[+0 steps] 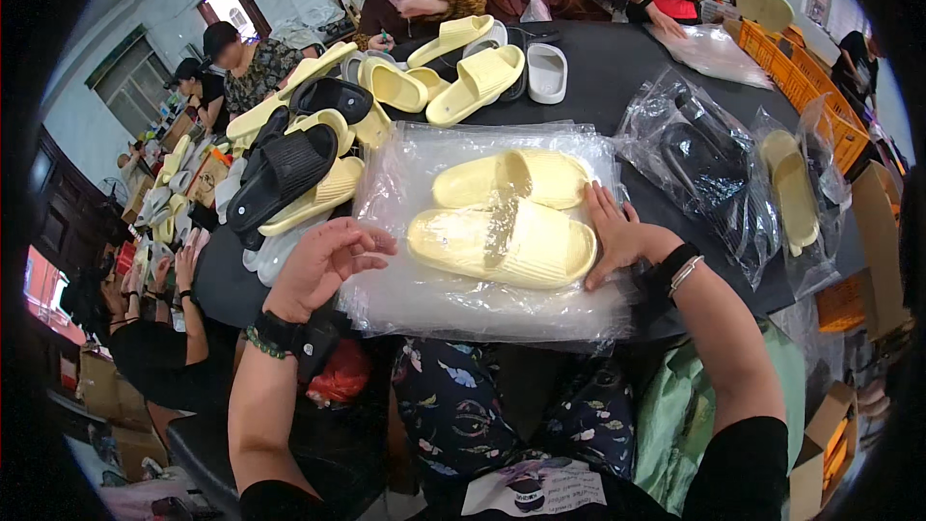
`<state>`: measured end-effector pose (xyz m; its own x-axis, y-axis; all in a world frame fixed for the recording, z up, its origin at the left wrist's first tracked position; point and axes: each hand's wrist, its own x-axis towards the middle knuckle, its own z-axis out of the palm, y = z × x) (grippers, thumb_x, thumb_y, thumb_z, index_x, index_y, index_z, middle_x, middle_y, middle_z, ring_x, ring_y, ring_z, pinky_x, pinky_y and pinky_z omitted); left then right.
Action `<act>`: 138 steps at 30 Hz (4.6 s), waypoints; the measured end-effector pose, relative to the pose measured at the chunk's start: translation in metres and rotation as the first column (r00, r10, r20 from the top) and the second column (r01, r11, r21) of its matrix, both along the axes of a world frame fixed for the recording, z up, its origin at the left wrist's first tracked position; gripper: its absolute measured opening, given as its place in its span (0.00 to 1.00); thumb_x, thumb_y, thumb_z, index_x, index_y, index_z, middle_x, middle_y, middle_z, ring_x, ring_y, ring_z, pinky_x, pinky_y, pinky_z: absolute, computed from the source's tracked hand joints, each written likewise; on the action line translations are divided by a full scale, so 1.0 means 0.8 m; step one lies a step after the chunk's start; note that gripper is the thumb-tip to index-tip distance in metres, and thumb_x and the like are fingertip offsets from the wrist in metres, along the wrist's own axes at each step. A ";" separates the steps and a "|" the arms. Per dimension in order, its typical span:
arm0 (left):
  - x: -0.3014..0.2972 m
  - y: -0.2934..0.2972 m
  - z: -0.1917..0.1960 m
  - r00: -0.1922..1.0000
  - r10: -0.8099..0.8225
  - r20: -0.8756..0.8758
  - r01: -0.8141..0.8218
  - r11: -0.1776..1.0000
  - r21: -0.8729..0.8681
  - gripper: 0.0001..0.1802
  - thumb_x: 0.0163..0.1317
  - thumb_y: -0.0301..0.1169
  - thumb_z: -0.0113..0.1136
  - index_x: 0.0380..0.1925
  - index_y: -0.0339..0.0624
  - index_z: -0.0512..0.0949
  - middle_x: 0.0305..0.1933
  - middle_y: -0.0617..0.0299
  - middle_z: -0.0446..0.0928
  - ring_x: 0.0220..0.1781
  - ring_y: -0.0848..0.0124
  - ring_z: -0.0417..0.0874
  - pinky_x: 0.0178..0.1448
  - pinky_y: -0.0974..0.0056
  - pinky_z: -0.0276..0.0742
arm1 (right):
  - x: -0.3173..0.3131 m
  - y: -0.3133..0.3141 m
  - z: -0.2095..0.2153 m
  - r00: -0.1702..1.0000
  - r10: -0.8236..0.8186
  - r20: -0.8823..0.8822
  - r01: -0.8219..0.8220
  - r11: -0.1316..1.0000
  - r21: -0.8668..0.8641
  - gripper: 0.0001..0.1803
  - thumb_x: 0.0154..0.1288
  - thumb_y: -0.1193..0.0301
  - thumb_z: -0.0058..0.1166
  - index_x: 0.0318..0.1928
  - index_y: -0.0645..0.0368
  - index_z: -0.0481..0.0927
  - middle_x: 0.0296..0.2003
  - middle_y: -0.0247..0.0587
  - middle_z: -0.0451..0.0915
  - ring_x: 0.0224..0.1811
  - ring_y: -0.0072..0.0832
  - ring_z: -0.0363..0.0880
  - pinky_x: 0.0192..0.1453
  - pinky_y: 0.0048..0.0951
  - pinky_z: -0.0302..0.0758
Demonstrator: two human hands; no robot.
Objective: Packaging yellow and black slippers into plastic bags in a manufacturing setting.
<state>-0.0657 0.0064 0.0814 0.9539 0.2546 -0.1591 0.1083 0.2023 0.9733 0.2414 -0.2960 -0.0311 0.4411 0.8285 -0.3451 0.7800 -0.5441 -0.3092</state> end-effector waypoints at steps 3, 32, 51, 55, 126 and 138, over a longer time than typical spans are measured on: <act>0.005 0.007 0.004 0.995 -0.096 0.018 0.096 0.995 -0.014 0.14 0.70 0.35 0.48 0.29 0.37 0.75 0.54 0.40 0.76 0.60 0.52 0.76 0.63 0.51 0.72 | -0.002 0.001 0.002 1.000 -0.002 -0.005 0.002 1.000 0.005 0.92 0.17 0.38 0.77 0.73 0.62 0.22 0.75 0.59 0.26 0.79 0.43 0.21 0.76 0.53 0.30; 0.220 -0.022 -0.063 0.712 -0.568 -0.413 0.323 -0.258 0.911 0.40 0.64 0.40 0.58 0.72 0.45 0.53 0.76 0.46 0.49 0.78 0.51 0.49 0.78 0.54 0.50 | 0.000 -0.006 -0.003 1.000 0.007 -0.029 -0.005 0.998 0.066 0.91 0.18 0.40 0.78 0.73 0.62 0.23 0.75 0.58 0.26 0.79 0.44 0.20 0.75 0.58 0.28; 0.159 0.038 -0.058 0.835 -0.505 -0.219 0.284 0.054 0.957 0.24 0.62 0.33 0.59 0.60 0.44 0.73 0.68 0.51 0.68 0.72 0.55 0.64 0.73 0.60 0.58 | -0.002 -0.008 0.000 1.000 0.025 0.006 -0.025 0.999 0.031 0.88 0.21 0.38 0.76 0.74 0.61 0.28 0.75 0.58 0.26 0.78 0.45 0.19 0.75 0.58 0.28; 0.088 0.099 -0.048 0.943 -0.294 -0.154 0.201 0.136 0.970 0.18 0.59 0.32 0.60 0.50 0.43 0.80 0.65 0.50 0.71 0.70 0.54 0.67 0.71 0.58 0.61 | -0.007 -0.004 0.007 0.999 0.034 -0.011 -0.034 0.999 0.017 0.87 0.22 0.38 0.75 0.74 0.60 0.28 0.75 0.58 0.25 0.78 0.45 0.19 0.75 0.57 0.28; 0.203 0.021 -0.116 0.975 0.108 0.195 -0.188 -0.074 0.979 0.10 0.55 0.33 0.58 0.24 0.36 0.79 0.29 0.44 0.79 0.35 0.45 0.80 0.42 0.47 0.75 | -0.185 -0.055 -0.036 0.860 -0.337 0.384 0.115 0.859 0.498 0.30 0.70 0.61 0.44 0.66 0.69 0.63 0.69 0.58 0.60 0.73 0.51 0.55 0.74 0.53 0.52; 0.121 0.055 -0.048 0.947 0.205 0.247 -0.217 -0.160 0.963 0.09 0.51 0.29 0.56 0.23 0.33 0.78 0.30 0.43 0.79 0.36 0.44 0.79 0.43 0.45 0.73 | -0.184 -0.055 -0.041 0.867 -0.339 0.364 0.123 0.855 0.503 0.32 0.69 0.61 0.46 0.66 0.69 0.63 0.70 0.58 0.58 0.74 0.51 0.53 0.74 0.55 0.49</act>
